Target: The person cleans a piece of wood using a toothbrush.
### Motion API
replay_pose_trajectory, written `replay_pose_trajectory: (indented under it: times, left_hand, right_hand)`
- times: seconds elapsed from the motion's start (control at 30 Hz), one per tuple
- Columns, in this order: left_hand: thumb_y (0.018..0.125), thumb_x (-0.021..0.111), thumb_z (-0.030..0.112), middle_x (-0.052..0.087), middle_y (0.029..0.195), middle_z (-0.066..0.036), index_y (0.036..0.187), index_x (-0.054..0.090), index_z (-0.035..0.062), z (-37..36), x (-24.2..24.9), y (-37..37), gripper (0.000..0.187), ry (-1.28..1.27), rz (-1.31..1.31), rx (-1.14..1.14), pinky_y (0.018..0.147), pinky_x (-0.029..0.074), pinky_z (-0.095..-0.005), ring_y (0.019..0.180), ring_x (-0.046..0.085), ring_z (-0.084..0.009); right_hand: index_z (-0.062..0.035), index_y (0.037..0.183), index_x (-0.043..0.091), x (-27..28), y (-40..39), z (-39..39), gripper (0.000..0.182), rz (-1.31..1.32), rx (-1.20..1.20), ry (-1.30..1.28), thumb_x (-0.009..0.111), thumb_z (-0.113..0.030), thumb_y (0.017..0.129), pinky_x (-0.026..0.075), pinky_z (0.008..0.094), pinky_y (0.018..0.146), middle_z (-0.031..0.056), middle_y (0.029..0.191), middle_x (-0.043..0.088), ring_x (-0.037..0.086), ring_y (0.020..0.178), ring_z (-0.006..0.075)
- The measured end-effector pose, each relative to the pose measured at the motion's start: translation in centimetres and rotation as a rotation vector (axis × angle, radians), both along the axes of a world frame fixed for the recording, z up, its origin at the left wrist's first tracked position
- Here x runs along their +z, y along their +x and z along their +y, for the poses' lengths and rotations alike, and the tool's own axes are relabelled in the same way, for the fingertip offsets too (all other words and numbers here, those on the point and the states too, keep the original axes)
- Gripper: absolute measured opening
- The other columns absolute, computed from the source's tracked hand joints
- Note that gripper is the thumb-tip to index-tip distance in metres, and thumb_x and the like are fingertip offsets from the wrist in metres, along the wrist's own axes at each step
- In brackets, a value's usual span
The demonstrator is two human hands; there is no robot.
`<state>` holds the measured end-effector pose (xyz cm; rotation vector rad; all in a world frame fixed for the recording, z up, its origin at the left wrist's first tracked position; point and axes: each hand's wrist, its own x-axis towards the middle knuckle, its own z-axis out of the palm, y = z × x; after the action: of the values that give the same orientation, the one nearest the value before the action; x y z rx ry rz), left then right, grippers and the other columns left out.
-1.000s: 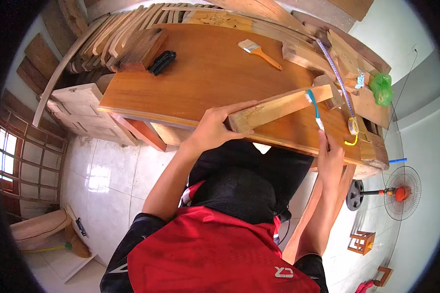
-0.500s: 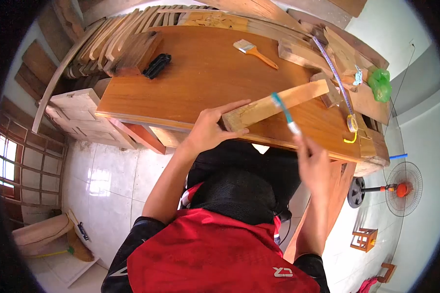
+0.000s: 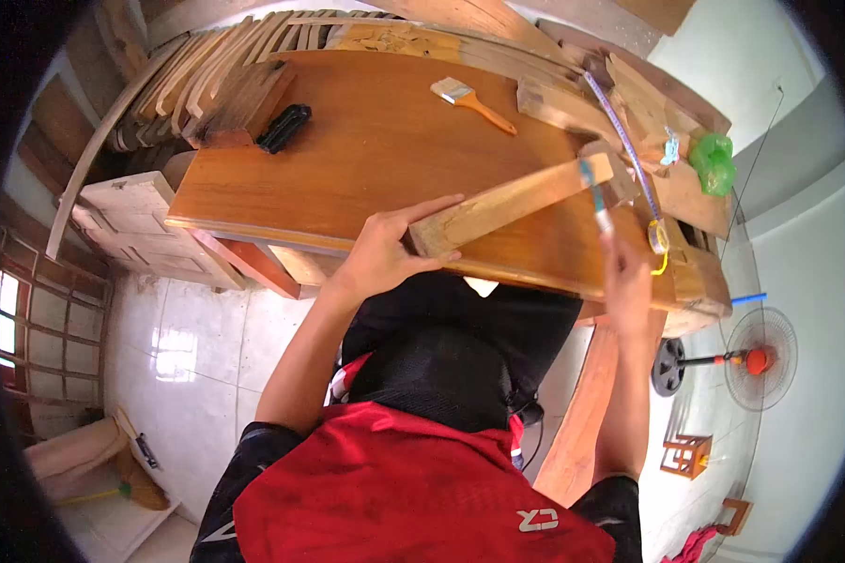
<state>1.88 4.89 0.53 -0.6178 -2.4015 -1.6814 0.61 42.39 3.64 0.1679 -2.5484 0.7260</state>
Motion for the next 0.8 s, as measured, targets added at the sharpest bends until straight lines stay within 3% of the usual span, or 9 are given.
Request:
replay_pose_trajectory:
  times: [0.1,0.27,0.33,0.5,0.53,0.6,0.67,0.8]
  left_hand:
    - [0.085,0.088,0.012,0.074,0.139,-0.013,0.149,0.063,0.0026,-0.1,0.3,0.1,0.07,0.049,0.022,-0.022,0.11,0.051,-0.0341,0.124,0.067,-0.0138]
    - [0.085,0.089,0.015,0.076,0.135,-0.015,0.149,0.064,0.0038,-0.1,0.7,-0.3,0.07,0.029,0.056,-0.012,0.108,0.053,-0.0351,0.122,0.07,-0.0161]
    - [0.084,0.089,0.015,0.076,0.135,-0.015,0.148,0.064,0.0038,-0.1,0.4,0.2,0.069,0.036,0.026,-0.011,0.108,0.053,-0.0354,0.122,0.07,-0.0164]
    - [0.084,0.089,0.016,0.076,0.135,-0.016,0.148,0.065,0.0041,0.1,0.2,0.5,0.069,0.023,0.095,-0.022,0.108,0.054,-0.0356,0.122,0.072,-0.0184]
    - [0.084,0.089,0.016,0.076,0.135,-0.016,0.148,0.065,0.0042,0.0,0.3,0.3,0.069,0.025,0.127,-0.018,0.108,0.054,-0.0357,0.122,0.072,-0.0189]
    - [0.084,0.089,0.016,0.076,0.135,-0.016,0.148,0.064,0.0045,-0.2,0.4,0.1,0.07,0.036,0.112,-0.013,0.108,0.054,-0.0362,0.123,0.072,-0.0199]
    - [0.084,0.089,0.017,0.076,0.135,-0.016,0.149,0.064,0.0047,-0.2,0.2,0.4,0.071,0.028,0.085,-0.013,0.108,0.054,-0.0365,0.123,0.072,-0.0201]
    - [0.084,0.089,0.016,0.075,0.135,-0.016,0.149,0.064,0.0052,0.1,0.0,0.3,0.071,0.013,0.081,-0.02,0.108,0.054,-0.036,0.121,0.073,-0.0195]
  right_hand:
    - [0.004,0.114,0.075,1.7,1.2,-1.5,0.045,-0.115,0.112,-0.035,0.064,-0.039,0.111,0.042,0.0446,0.056,0.0234,0.069,0.053,0.044,0.059,0.0229]
    - [0.0015,0.12,0.076,0.6,-1.5,1.4,0.043,-0.052,-0.05,0.064,0.063,-0.039,0.112,0.042,0.0444,0.057,0.0211,0.068,0.051,0.044,0.063,0.0161]
    - [0.0016,0.119,0.077,0.2,-0.1,-0.4,0.043,-0.043,0.08,0.03,0.063,-0.039,0.112,0.042,0.0448,0.057,0.0226,0.068,0.051,0.044,0.061,0.0189]
    - [0.0025,0.115,0.078,1.2,-2.7,3.3,0.038,-0.057,-0.089,0.042,0.068,-0.033,0.11,0.045,0.0459,0.059,0.0282,0.074,0.058,0.045,0.06,0.0293]
    - [0.0026,0.117,0.076,-0.8,-2.8,3.8,0.036,0.078,-0.008,0.048,0.067,-0.031,0.11,0.045,0.0452,0.059,0.0284,0.075,0.061,0.044,0.059,0.0317]
    - [0.0032,0.116,0.076,-1.4,-1.4,0.3,0.036,0.177,0.16,0.024,0.065,-0.031,0.111,0.044,0.0438,0.058,0.0259,0.073,0.059,0.043,0.059,0.0292]
    - [0.0044,0.114,0.075,0.6,0.5,-1.1,0.035,-0.059,0.081,-0.025,0.064,-0.029,0.112,0.041,0.0399,0.056,0.0203,0.07,0.057,0.043,0.06,0.0225]
    - [0.0051,0.114,0.076,-0.5,-3.0,2.0,0.032,0.064,0.049,-0.045,0.066,-0.025,0.111,0.041,0.037,0.056,0.0143,0.07,0.056,0.045,0.063,0.0151]
